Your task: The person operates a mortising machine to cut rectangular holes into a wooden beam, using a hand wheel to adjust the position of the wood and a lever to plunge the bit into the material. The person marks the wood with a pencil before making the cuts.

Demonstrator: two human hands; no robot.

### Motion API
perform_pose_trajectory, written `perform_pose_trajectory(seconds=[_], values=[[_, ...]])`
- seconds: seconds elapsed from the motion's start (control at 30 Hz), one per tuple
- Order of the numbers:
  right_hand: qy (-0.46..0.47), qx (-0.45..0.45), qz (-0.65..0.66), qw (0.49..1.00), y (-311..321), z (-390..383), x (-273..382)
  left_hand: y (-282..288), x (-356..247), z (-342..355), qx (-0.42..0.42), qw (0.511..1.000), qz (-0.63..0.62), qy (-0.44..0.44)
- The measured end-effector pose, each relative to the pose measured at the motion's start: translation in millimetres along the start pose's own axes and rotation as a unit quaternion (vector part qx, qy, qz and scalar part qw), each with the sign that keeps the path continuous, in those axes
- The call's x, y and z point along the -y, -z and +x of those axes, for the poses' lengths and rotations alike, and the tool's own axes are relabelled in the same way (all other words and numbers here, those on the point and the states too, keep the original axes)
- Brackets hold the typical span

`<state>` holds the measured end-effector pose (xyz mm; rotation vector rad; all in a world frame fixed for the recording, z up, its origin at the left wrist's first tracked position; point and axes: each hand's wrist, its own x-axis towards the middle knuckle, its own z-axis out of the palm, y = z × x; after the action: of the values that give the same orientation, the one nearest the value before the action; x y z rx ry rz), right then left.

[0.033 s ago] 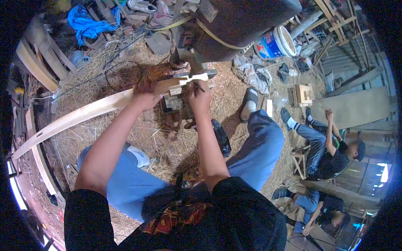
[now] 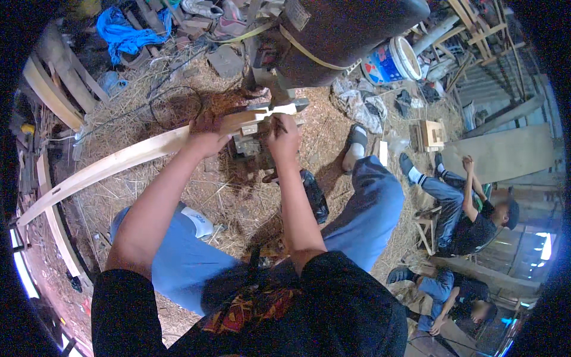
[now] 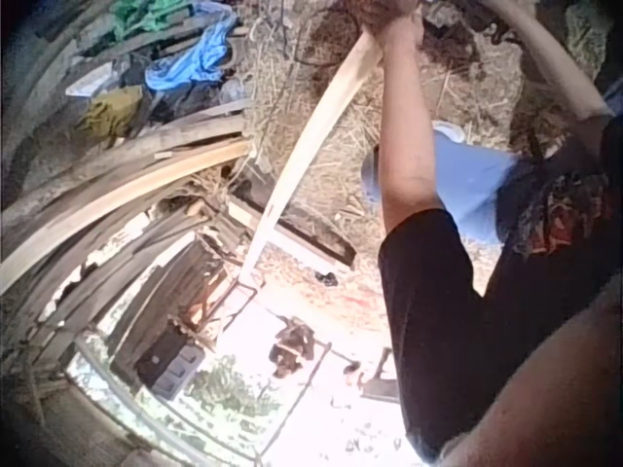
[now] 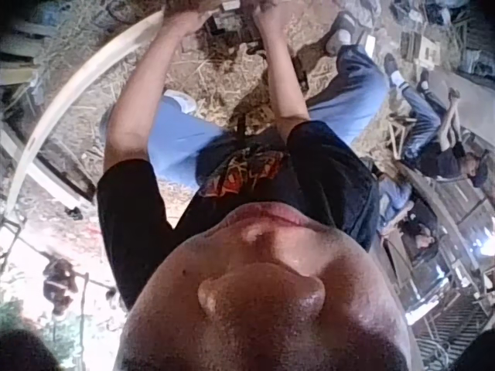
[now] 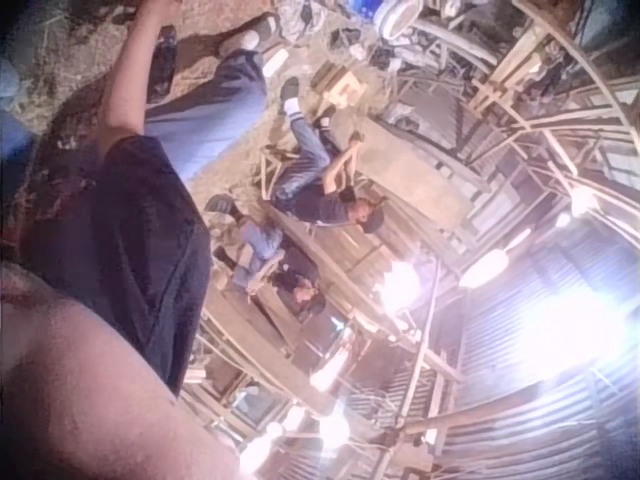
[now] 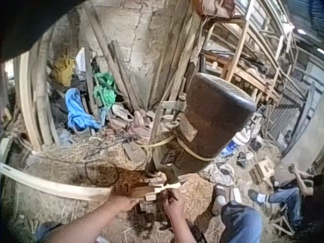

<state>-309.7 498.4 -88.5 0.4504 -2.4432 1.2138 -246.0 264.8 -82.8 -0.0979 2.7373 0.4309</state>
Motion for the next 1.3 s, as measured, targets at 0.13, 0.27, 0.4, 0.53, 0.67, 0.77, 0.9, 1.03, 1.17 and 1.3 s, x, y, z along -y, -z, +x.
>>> perform_pose_trajectory(seconds=[0.13, 0.27, 0.4, 0.53, 0.67, 0.77, 0.9, 1.03, 1.17, 1.3], values=[[0.007, 0.005, 0.007, 1.000, 4, -4, 16, -6, 1, 0, -0.025, 1.000, -0.005, -0.013], [-0.029, 0.005, 0.076, 0.997, 2, -5, 5, 3, -11, -12, -0.117, 0.990, 0.074, -0.010], [-0.121, -0.013, 0.114, 0.986, -2, -5, 6, 5, -10, -11, -0.111, 0.991, 0.073, -0.013], [-0.107, -0.027, 0.080, 0.991, 4, -4, 14, 10, -11, -11, -0.070, 0.996, 0.062, -0.004], [-0.047, -0.011, 0.039, 0.998, 2, -7, 9, 8, -12, -11, -0.091, 0.995, 0.035, -0.009], [0.076, -0.003, -0.032, 0.997, 2, -8, 10, 6, -11, -12, -0.097, 0.994, 0.052, -0.002], [-0.069, -0.009, 0.058, 0.996, 4, -4, 11, 3, -7, -7, -0.092, 0.994, 0.058, -0.015], [0.043, 0.033, 0.026, 0.998, -1, -9, 10, -5, -4, -5, -0.114, 0.991, 0.061, -0.024], [-0.012, -0.027, 0.011, 0.999, 2, -4, 6, 5, -8, -10, -0.113, 0.992, 0.061, -0.013], [0.046, 0.000, 0.018, 0.999, -2, -8, 9, 10, -11, -9, -0.059, 0.996, 0.061, -0.005]])
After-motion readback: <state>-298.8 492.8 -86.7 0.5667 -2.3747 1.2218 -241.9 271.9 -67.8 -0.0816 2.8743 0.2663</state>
